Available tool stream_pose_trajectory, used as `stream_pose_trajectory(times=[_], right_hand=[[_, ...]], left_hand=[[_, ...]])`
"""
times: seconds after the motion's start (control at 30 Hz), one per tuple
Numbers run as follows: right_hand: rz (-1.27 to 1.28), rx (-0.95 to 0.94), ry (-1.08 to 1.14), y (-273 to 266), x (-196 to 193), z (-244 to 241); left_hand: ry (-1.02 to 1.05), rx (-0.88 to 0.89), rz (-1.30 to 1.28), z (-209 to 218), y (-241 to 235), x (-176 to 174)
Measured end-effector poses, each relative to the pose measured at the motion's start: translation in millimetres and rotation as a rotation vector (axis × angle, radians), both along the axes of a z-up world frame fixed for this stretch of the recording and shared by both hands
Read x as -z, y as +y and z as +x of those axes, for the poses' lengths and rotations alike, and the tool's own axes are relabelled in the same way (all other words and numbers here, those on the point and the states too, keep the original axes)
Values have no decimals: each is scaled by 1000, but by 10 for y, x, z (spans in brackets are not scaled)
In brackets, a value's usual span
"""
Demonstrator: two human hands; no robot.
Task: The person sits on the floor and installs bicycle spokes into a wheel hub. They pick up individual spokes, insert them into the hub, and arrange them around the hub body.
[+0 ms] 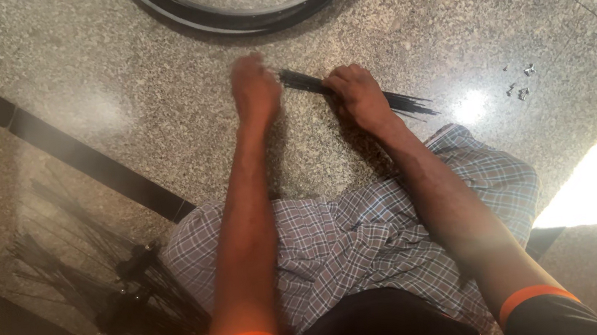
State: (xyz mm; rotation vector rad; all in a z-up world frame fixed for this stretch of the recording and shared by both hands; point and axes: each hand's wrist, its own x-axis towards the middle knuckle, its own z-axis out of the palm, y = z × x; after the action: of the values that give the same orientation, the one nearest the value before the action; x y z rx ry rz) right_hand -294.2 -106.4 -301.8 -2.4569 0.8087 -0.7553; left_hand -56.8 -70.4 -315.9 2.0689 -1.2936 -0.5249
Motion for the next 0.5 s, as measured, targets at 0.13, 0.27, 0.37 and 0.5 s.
stream_pose_trajectory(times=[0.13, 0.27, 0.37, 0.5], right_hand=[[11, 12, -13, 3, -68, 43], [-3, -2, -43, 7, -86, 56], [14, -4, -41, 5, -75, 45], [24, 3, -29, -5, -74, 46]], left_hand=[[-120, -70, 123, 97, -28, 40], [-76, 88, 285, 52, -23, 42], [242, -12, 138, 24, -1, -25], [180, -53, 152, 51, -23, -190]])
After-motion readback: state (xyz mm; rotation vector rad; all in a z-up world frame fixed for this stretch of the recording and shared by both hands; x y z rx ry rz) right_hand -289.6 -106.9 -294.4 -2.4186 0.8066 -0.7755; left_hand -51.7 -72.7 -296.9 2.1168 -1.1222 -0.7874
